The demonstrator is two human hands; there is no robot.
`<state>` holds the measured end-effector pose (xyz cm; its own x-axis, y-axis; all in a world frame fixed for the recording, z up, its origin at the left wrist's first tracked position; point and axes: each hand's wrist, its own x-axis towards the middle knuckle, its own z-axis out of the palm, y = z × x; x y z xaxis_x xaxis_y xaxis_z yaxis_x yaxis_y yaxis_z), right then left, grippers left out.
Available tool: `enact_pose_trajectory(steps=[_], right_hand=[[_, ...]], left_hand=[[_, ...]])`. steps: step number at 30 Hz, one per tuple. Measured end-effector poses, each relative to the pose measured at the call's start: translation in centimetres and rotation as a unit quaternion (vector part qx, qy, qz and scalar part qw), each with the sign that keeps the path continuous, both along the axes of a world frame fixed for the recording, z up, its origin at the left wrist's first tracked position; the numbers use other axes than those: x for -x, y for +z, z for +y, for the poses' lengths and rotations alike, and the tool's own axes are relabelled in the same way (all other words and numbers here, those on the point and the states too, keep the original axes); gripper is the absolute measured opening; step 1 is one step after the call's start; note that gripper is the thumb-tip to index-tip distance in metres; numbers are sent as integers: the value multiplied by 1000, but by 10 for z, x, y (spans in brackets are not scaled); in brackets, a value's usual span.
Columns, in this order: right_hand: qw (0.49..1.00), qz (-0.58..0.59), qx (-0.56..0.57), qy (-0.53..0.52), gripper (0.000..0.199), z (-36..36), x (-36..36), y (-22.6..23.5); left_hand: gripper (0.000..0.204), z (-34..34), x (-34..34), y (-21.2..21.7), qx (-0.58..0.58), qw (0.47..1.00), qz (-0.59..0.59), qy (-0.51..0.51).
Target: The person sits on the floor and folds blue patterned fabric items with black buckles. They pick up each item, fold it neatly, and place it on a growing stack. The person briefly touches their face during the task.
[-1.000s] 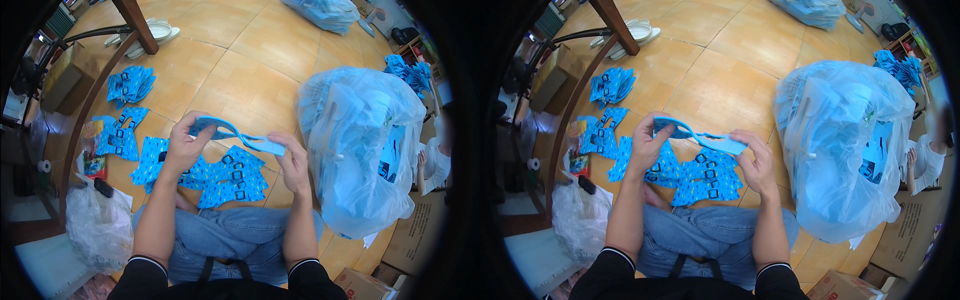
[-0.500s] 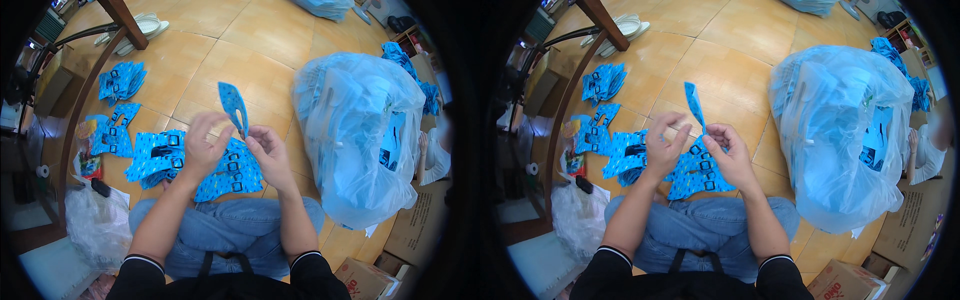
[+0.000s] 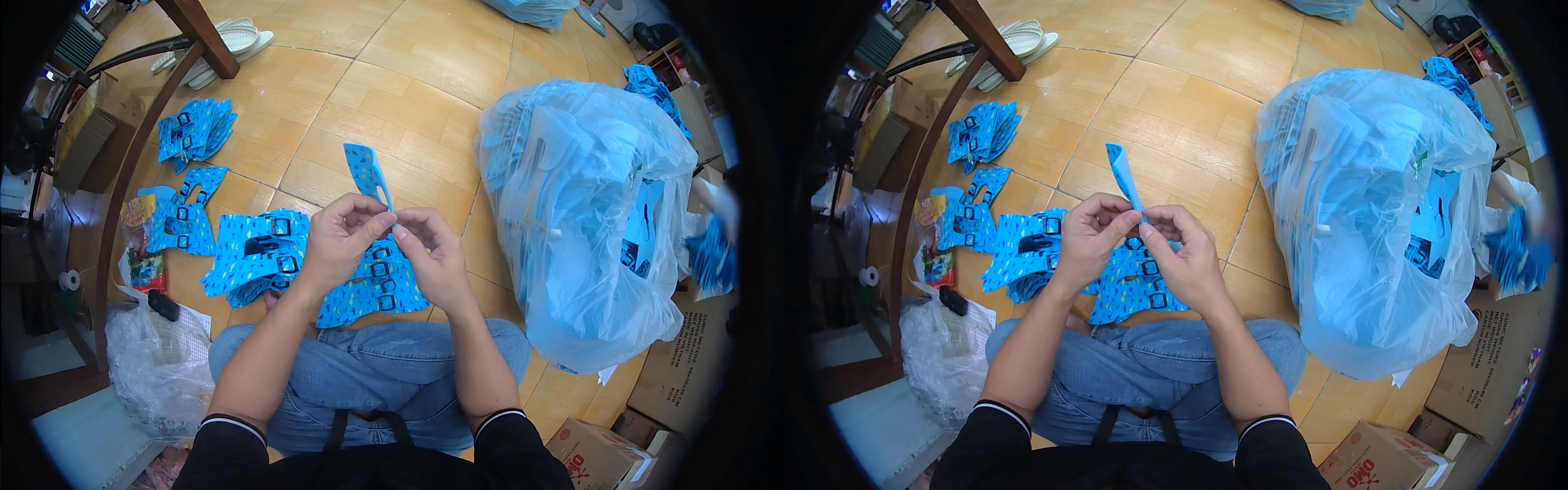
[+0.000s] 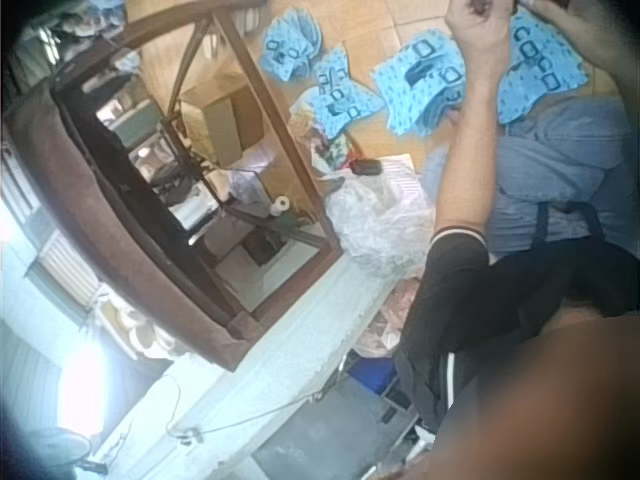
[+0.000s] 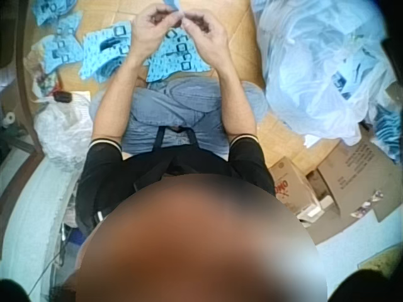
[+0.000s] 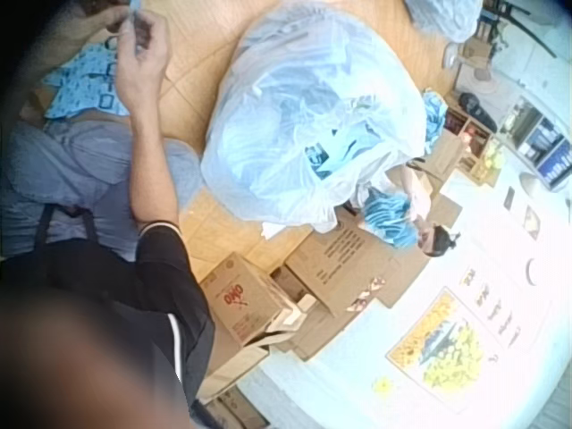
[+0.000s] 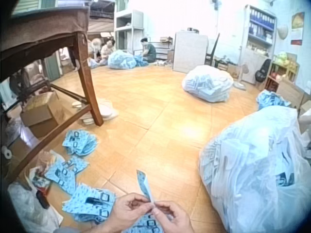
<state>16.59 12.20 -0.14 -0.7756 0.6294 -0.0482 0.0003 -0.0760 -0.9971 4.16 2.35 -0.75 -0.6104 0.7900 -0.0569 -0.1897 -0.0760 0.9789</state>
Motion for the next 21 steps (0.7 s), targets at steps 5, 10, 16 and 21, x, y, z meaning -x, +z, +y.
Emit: enact_pose_trajectory(steps=[5, 10, 16, 21], right_hand=[[997, -20, -76, -17, 18, -2, -1, 3], [992, -42, -119, -28, 14, -2, -1, 3], [986, -55, -155, -36, 13, -2, 0, -3], [997, -38, -52, -39, 15, -2, -1, -2]], left_hand=[[16, 1, -1, -4, 11, 1000, 20, 6], [15, 0, -1, -5, 38, 993, 111, -2], [18, 1, -1, -6, 44, 995, 92, -6], [17, 1, 0, -6, 10, 999, -21, -40]])
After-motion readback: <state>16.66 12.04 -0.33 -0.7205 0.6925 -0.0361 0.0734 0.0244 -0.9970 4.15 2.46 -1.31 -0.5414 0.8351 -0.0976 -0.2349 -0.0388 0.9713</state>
